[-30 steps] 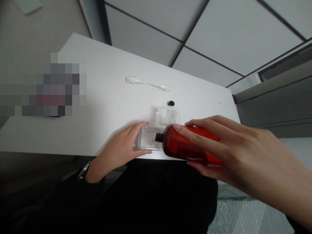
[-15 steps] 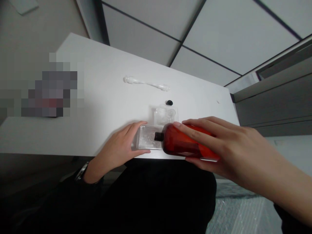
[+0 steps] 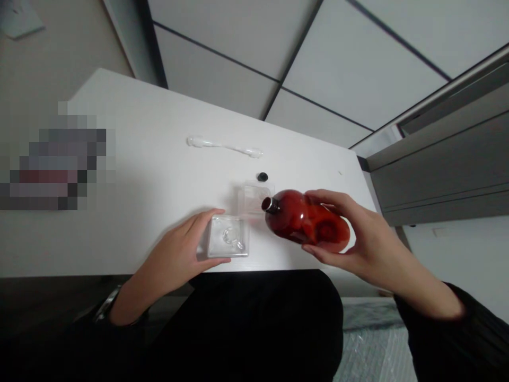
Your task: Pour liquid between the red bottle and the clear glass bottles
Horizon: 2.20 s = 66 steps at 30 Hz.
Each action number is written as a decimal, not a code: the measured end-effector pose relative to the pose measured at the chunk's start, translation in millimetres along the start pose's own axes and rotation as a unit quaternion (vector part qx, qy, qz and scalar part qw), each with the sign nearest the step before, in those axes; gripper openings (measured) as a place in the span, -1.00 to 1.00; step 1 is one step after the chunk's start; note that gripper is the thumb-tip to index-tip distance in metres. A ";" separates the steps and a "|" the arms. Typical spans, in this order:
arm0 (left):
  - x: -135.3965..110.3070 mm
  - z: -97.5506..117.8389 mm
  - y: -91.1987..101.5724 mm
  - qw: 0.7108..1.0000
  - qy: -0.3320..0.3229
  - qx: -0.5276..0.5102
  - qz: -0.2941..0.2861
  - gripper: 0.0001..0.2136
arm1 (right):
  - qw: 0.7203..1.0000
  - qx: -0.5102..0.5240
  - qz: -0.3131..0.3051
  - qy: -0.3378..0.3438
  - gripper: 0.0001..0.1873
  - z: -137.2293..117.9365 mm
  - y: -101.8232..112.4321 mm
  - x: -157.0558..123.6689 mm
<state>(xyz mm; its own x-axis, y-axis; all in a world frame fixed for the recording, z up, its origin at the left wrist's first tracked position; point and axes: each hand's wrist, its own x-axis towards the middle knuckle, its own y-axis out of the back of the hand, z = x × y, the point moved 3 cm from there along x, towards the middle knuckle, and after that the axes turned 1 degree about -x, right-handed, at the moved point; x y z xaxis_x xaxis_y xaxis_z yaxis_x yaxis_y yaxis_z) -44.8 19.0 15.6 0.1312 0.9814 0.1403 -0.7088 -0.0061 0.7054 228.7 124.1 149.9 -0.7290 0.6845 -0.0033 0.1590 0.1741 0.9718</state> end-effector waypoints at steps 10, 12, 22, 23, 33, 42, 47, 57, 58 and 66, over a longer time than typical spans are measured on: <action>-0.6 -3.2 -1.7 1.000 0.007 -0.005 0.001 -0.26 | 0.993 -0.115 0.023 0.008 -0.38 9.9 4.1 17.9; -0.9 -3.2 -1.7 1.000 0.008 -0.007 0.004 -0.26 | 0.992 -0.128 0.013 0.014 -0.37 9.0 6.4 19.0; -1.9 -2.7 0.1 1.000 0.010 -0.016 -0.006 -0.26 | 0.979 -0.196 -0.006 0.061 -0.40 -6.9 20.7 33.5; -1.6 -2.6 0.2 1.000 0.010 -0.017 -0.008 -0.26 | 0.977 -0.202 -0.008 0.066 -0.39 -7.4 20.9 34.1; -2.3 -3.0 -1.9 1.000 0.008 -0.016 -0.006 -0.28 | 0.975 -0.207 -0.039 0.074 -0.38 -10.3 26.9 39.6; -0.5 -1.4 1.7 0.999 0.012 -0.028 -0.012 -0.30 | 0.967 -0.236 -0.034 0.086 -0.40 -13.0 30.9 44.2; -0.5 -2.4 0.3 1.000 0.012 -0.026 -0.006 -0.29 | 0.962 -0.250 -0.052 0.093 -0.39 -16.0 34.9 47.3; -0.9 -2.3 -0.1 1.000 0.007 -0.014 -0.009 -0.27 | 0.954 -0.277 -0.056 0.098 -0.41 -19.1 36.2 47.9; -1.0 -2.4 -0.2 1.000 0.006 -0.012 -0.007 -0.27 | 0.956 -0.272 -0.057 0.093 -0.42 -18.2 35.4 46.6; -1.8 -2.6 -1.6 1.000 -0.004 -0.009 0.006 -0.26 | 0.989 -0.130 -0.065 -0.011 -0.37 -0.9 31.6 26.5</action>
<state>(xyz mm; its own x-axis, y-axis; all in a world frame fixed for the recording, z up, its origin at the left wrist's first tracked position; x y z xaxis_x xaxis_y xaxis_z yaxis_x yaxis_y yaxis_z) -45.7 17.8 12.4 0.1276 0.9798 0.1541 -0.7234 -0.0144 0.6903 213.8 147.2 180.7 -0.7170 0.6839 -0.1346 -0.1145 0.0750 0.9906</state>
